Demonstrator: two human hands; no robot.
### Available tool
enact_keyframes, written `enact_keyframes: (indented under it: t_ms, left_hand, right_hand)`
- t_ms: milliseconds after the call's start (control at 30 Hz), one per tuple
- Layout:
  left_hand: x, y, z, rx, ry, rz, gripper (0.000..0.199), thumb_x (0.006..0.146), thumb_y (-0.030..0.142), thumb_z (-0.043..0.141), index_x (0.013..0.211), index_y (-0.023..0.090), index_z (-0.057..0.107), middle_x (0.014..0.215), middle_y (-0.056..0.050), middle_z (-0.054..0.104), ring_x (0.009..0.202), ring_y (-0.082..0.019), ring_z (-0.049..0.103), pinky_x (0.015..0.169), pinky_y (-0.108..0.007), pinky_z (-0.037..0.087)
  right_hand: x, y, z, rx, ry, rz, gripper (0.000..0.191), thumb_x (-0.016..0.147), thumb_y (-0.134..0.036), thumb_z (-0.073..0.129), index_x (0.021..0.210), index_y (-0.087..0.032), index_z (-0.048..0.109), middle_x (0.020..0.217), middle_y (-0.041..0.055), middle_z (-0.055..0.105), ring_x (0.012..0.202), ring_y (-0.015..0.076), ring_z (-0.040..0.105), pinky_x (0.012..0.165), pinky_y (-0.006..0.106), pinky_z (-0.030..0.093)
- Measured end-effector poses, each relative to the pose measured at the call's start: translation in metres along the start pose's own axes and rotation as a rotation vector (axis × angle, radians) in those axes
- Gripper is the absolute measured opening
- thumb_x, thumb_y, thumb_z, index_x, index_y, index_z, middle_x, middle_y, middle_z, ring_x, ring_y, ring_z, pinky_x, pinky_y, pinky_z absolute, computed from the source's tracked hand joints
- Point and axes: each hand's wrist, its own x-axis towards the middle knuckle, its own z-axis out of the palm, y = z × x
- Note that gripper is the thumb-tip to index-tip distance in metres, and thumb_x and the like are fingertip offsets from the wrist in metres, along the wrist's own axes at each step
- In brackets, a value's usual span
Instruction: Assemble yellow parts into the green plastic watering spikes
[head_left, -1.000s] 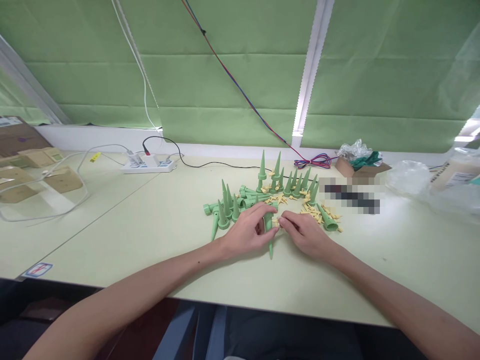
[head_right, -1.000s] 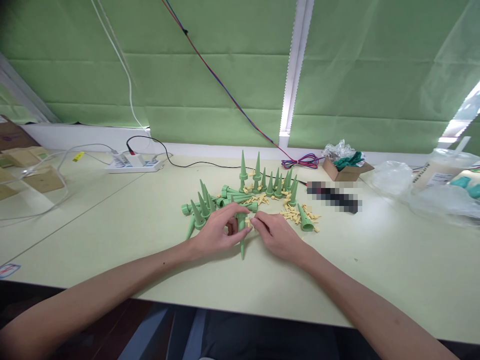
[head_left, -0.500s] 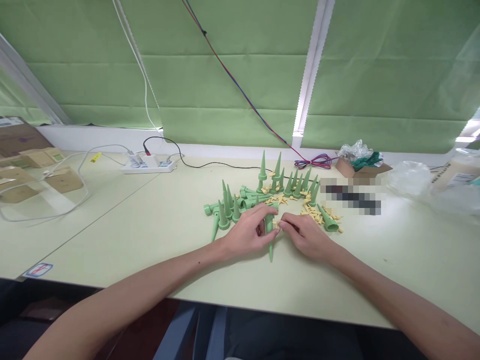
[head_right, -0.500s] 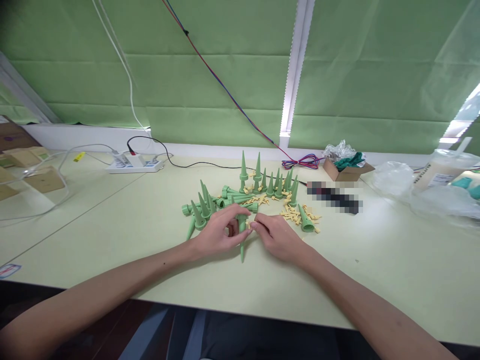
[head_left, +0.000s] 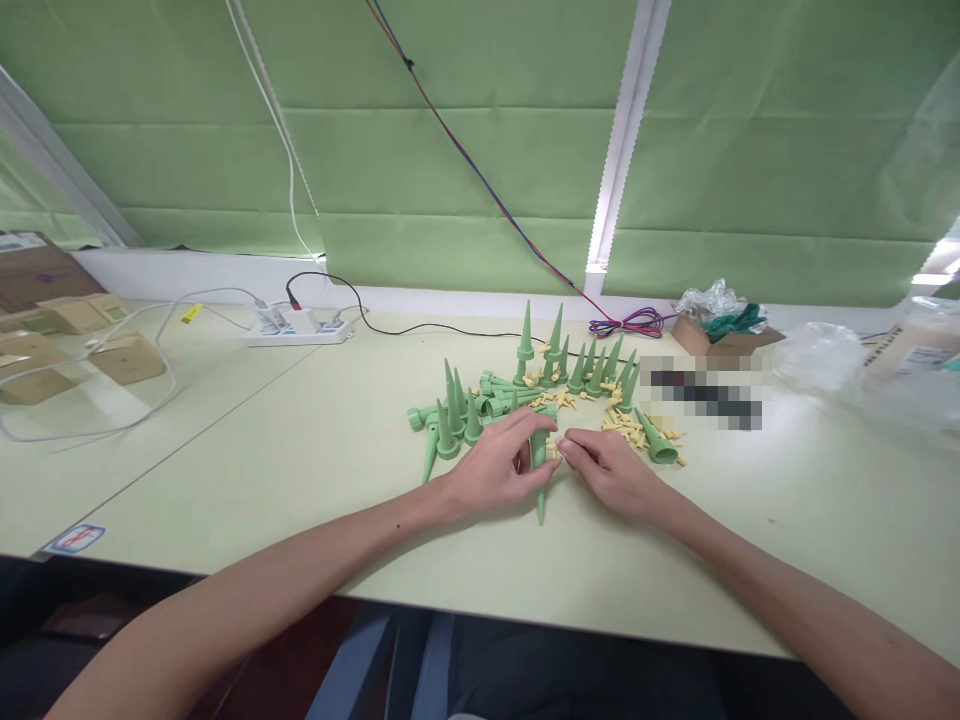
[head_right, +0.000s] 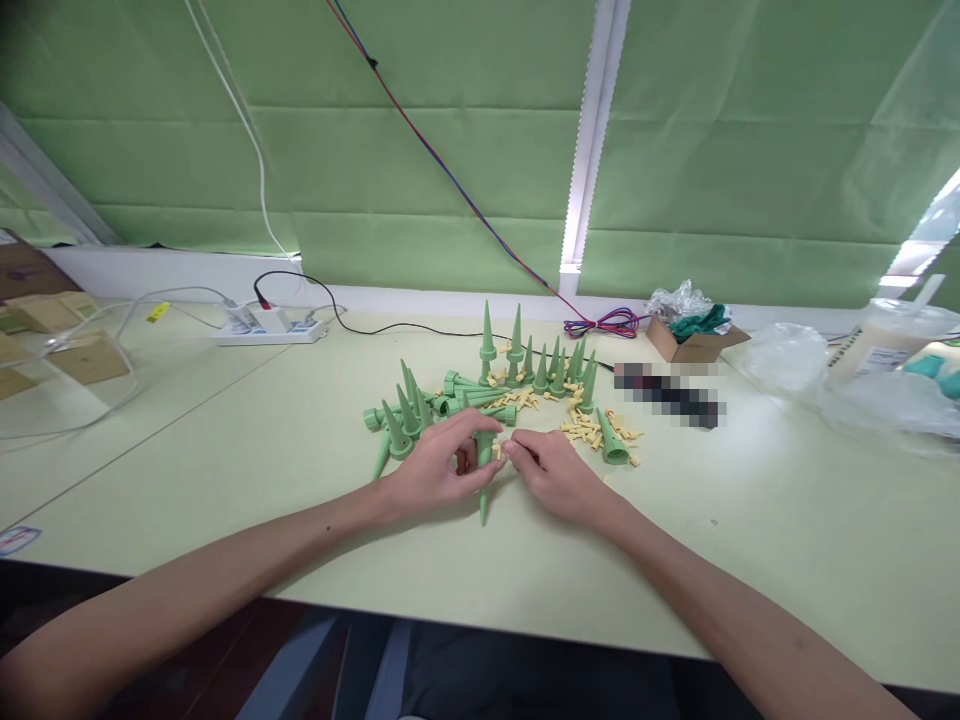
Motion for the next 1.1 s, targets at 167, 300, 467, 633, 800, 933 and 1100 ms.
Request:
enact_keyframes:
  t_ms: [167, 300, 467, 633, 800, 933, 1100]
  left_hand:
    - [-0.0002, 0.0001, -0.0001, 0.006, 0.001, 0.003, 0.025, 0.091, 0.030, 0.059, 0.113, 0.019, 0.057, 0.096, -0.002, 0.059, 0.055, -0.006, 0.053, 0.058, -0.023, 0.047]
    - [-0.0002, 0.0012, -0.0001, 0.012, -0.006, -0.004, 0.026, 0.090, 0.030, 0.059, 0.114, 0.019, 0.058, 0.097, -0.003, 0.060, 0.055, -0.007, 0.052, 0.059, -0.024, 0.048]
    - [0.0000, 0.0018, -0.0004, 0.021, -0.014, -0.005, 0.026, 0.091, 0.029, 0.059, 0.114, 0.020, 0.058, 0.097, -0.003, 0.061, 0.056, -0.007, 0.052, 0.059, -0.024, 0.047]
    - [-0.0001, 0.0012, -0.0001, 0.024, -0.007, 0.004, 0.025, 0.090, 0.029, 0.059, 0.114, 0.019, 0.059, 0.097, -0.003, 0.061, 0.055, -0.007, 0.052, 0.058, -0.024, 0.047]
    - [-0.0009, 0.0017, 0.0002, 0.025, -0.011, -0.001, 0.026, 0.090, 0.029, 0.059, 0.115, 0.019, 0.058, 0.100, -0.004, 0.062, 0.056, -0.007, 0.052, 0.059, -0.024, 0.047]
    - [-0.0012, 0.0029, 0.0002, 0.025, -0.020, -0.017, 0.028, 0.091, 0.031, 0.059, 0.116, 0.019, 0.058, 0.104, -0.005, 0.063, 0.056, -0.007, 0.052, 0.058, -0.024, 0.047]
    - [-0.0012, 0.0030, -0.0001, 0.034, -0.029, -0.016, 0.027, 0.090, 0.030, 0.059, 0.116, 0.020, 0.057, 0.106, -0.005, 0.063, 0.056, -0.007, 0.053, 0.058, -0.024, 0.047]
  right_hand:
    - [0.0002, -0.0016, -0.0003, 0.177, -0.054, 0.070, 0.045, 0.101, -0.047, 0.038, 0.064, -0.021, 0.036, 0.050, -0.0057, 0.037, 0.046, 0.0106, 0.033, 0.048, 0.026, 0.027]
    - [0.0004, -0.0018, 0.0004, 0.342, -0.101, 0.135, 0.050, 0.097, -0.059, 0.040, 0.064, -0.022, 0.036, 0.046, -0.0073, 0.032, 0.039, 0.0088, 0.030, 0.041, 0.024, 0.024]
    - [0.0007, 0.0037, 0.0032, 0.541, -0.160, 0.217, 0.052, 0.094, -0.064, 0.045, 0.064, -0.022, 0.037, 0.047, -0.0097, 0.027, 0.036, 0.0063, 0.026, 0.036, 0.022, 0.023]
    - [0.0007, 0.0030, 0.0034, 0.681, -0.192, 0.279, 0.053, 0.090, -0.066, 0.051, 0.065, -0.021, 0.039, 0.048, -0.0115, 0.023, 0.034, 0.0045, 0.023, 0.033, 0.020, 0.020]
    - [0.0014, 0.0022, 0.0030, 0.746, -0.203, 0.300, 0.053, 0.090, -0.064, 0.054, 0.063, -0.021, 0.037, 0.048, -0.0117, 0.024, 0.033, 0.0038, 0.021, 0.032, 0.019, 0.018]
    - [0.0019, 0.0028, 0.0034, 0.765, -0.205, 0.310, 0.054, 0.089, -0.064, 0.055, 0.060, -0.022, 0.036, 0.047, -0.0114, 0.024, 0.032, 0.0040, 0.022, 0.032, 0.020, 0.019]
    - [0.0011, 0.0003, 0.0018, 0.766, -0.207, 0.328, 0.055, 0.090, -0.062, 0.055, 0.059, -0.021, 0.035, 0.048, -0.0109, 0.024, 0.033, 0.0043, 0.024, 0.033, 0.020, 0.020]
